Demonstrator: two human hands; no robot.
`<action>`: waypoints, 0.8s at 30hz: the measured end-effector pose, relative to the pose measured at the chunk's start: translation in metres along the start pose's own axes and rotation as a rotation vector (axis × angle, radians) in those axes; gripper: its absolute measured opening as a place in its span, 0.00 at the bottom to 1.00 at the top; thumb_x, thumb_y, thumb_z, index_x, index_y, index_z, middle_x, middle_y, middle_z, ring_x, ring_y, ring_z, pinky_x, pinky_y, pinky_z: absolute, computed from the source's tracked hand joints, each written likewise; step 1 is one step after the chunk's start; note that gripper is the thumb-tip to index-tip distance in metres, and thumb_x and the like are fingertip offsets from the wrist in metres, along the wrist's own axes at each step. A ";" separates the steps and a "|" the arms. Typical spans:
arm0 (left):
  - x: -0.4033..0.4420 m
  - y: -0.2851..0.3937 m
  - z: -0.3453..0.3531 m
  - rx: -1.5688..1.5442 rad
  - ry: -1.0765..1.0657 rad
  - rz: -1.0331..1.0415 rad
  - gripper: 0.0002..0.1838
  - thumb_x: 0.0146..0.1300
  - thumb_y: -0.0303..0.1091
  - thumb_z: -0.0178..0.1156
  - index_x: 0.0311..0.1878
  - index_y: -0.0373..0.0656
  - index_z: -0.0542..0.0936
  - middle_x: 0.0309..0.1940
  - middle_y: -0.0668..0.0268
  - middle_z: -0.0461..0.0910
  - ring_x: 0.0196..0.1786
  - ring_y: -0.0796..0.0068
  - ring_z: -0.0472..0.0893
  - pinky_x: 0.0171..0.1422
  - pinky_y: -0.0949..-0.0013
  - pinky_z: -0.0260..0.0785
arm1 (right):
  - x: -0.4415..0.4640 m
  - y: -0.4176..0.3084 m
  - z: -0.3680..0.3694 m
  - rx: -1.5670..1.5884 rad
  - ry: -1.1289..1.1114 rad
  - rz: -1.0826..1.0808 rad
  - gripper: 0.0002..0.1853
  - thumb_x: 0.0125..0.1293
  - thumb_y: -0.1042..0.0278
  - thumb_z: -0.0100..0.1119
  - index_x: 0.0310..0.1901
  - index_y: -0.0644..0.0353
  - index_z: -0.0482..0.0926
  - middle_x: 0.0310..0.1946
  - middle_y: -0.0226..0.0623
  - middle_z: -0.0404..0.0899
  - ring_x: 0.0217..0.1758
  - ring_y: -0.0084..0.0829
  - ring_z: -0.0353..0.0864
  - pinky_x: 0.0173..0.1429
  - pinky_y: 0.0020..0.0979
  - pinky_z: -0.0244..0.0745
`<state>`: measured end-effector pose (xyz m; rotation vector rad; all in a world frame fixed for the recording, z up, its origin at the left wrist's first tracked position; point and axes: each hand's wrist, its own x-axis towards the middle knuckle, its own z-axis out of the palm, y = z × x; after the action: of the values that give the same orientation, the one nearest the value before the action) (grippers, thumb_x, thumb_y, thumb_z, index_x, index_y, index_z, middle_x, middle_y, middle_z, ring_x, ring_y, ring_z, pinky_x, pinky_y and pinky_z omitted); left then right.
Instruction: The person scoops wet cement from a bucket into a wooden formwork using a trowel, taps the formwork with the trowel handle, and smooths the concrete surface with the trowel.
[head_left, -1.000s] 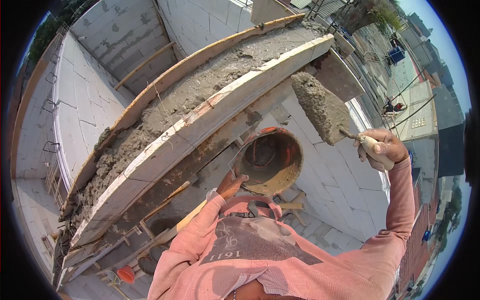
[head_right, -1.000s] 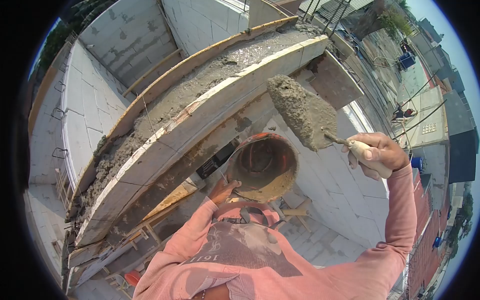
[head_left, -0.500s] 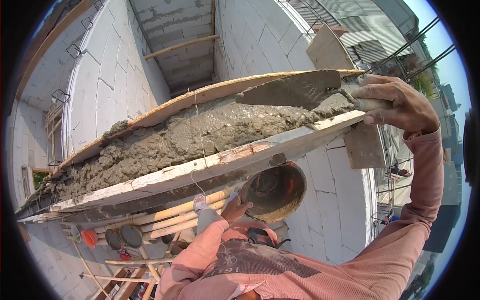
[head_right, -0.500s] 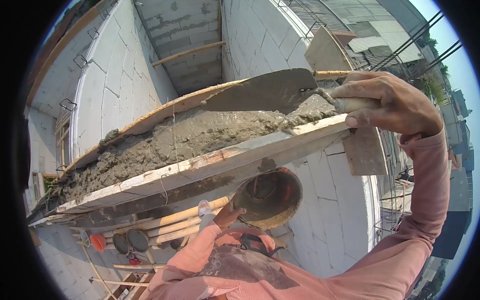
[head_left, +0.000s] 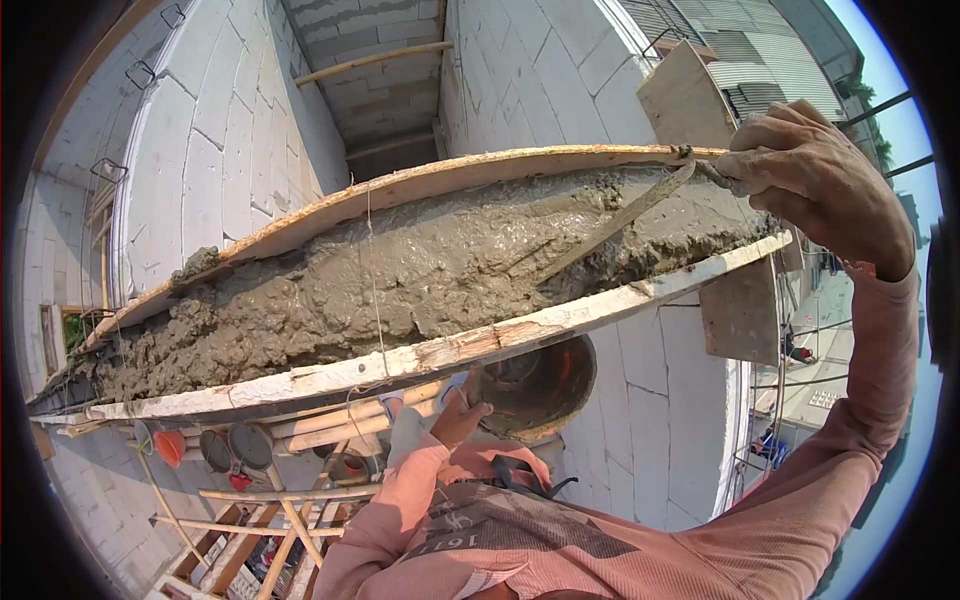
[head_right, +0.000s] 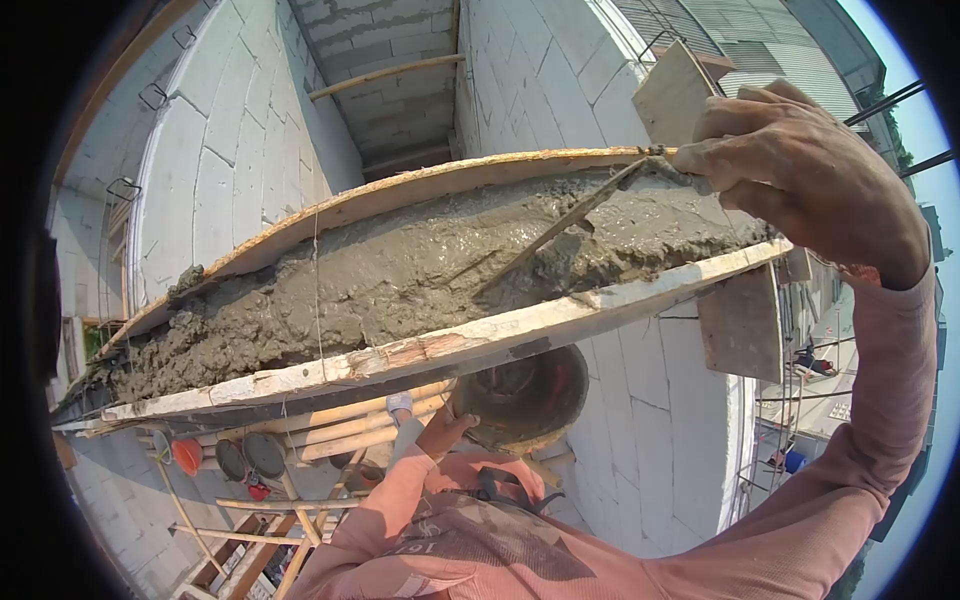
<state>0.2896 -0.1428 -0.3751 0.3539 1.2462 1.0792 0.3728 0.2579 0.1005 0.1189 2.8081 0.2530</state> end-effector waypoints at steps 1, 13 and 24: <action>0.004 -0.005 -0.002 0.003 -0.010 -0.007 0.43 0.69 0.30 0.62 0.83 0.40 0.52 0.52 0.65 0.75 0.53 0.71 0.75 0.60 0.68 0.69 | -0.006 0.002 -0.009 -0.036 -0.016 0.018 0.19 0.60 0.70 0.68 0.54 0.59 0.86 0.51 0.43 0.83 0.55 0.41 0.82 0.65 0.45 0.73; 0.001 0.012 0.000 0.085 -0.041 -0.044 0.46 0.70 0.33 0.62 0.85 0.43 0.48 0.54 0.63 0.70 0.56 0.67 0.72 0.64 0.61 0.67 | 0.037 -0.042 -0.011 -0.026 0.123 -0.141 0.20 0.61 0.67 0.68 0.56 0.58 0.84 0.47 0.39 0.81 0.53 0.42 0.78 0.65 0.45 0.68; 0.006 -0.022 -0.008 -0.012 -0.003 -0.001 0.39 0.67 0.27 0.59 0.80 0.36 0.57 0.60 0.64 0.78 0.56 0.75 0.78 0.63 0.67 0.72 | -0.029 -0.024 -0.040 -0.395 0.114 0.025 0.14 0.65 0.67 0.60 0.52 0.56 0.83 0.46 0.37 0.79 0.52 0.41 0.75 0.64 0.44 0.66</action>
<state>0.2925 -0.1516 -0.3976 0.3454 1.2366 1.0853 0.3859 0.2250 0.1423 0.0496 2.8044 0.8348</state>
